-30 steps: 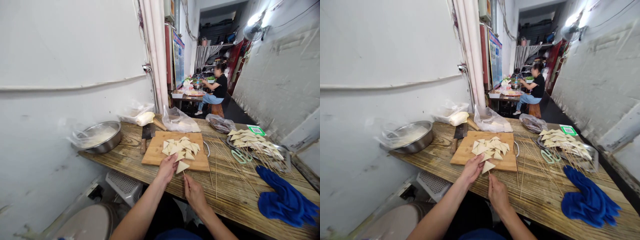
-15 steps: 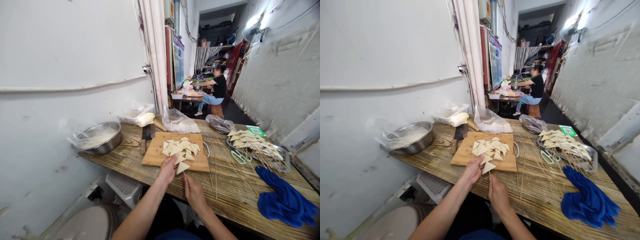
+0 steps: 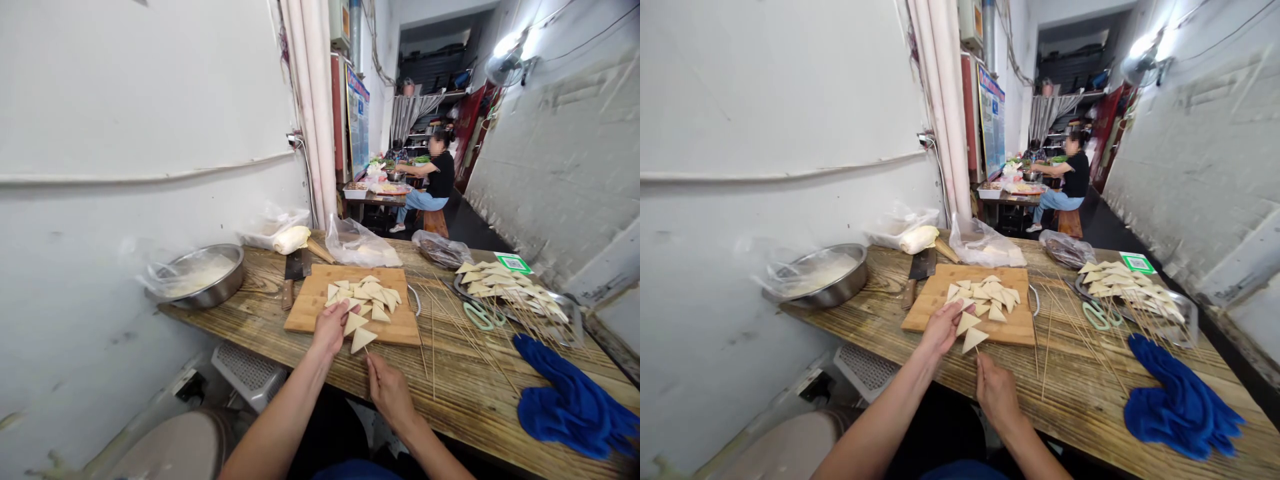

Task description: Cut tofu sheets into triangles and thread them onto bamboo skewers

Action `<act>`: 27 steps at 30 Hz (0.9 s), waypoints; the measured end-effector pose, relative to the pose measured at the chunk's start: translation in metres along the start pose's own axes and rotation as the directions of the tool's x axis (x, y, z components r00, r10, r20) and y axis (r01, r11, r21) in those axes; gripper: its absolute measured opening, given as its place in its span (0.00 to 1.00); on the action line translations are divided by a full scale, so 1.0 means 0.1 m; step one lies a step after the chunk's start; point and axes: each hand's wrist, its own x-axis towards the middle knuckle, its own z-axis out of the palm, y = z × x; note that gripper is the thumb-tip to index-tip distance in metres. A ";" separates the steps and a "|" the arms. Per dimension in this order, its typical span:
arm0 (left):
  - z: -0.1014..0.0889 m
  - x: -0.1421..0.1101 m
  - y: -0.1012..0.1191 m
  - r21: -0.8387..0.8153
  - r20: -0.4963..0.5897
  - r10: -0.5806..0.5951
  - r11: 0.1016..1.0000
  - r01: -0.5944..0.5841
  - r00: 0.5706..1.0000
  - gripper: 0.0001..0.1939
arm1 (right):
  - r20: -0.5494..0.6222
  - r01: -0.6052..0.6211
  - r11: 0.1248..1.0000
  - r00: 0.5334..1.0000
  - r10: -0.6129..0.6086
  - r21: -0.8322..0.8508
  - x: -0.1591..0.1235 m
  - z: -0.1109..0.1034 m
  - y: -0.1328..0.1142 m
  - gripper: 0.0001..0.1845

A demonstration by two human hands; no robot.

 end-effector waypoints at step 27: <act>-0.75 0.19 0.11 0.944 0.093 0.703 0.163 -0.287 0.705 0.24 | -0.080 -0.275 0.846 0.960 0.269 -0.456 0.18 -1.44 0.36 0.16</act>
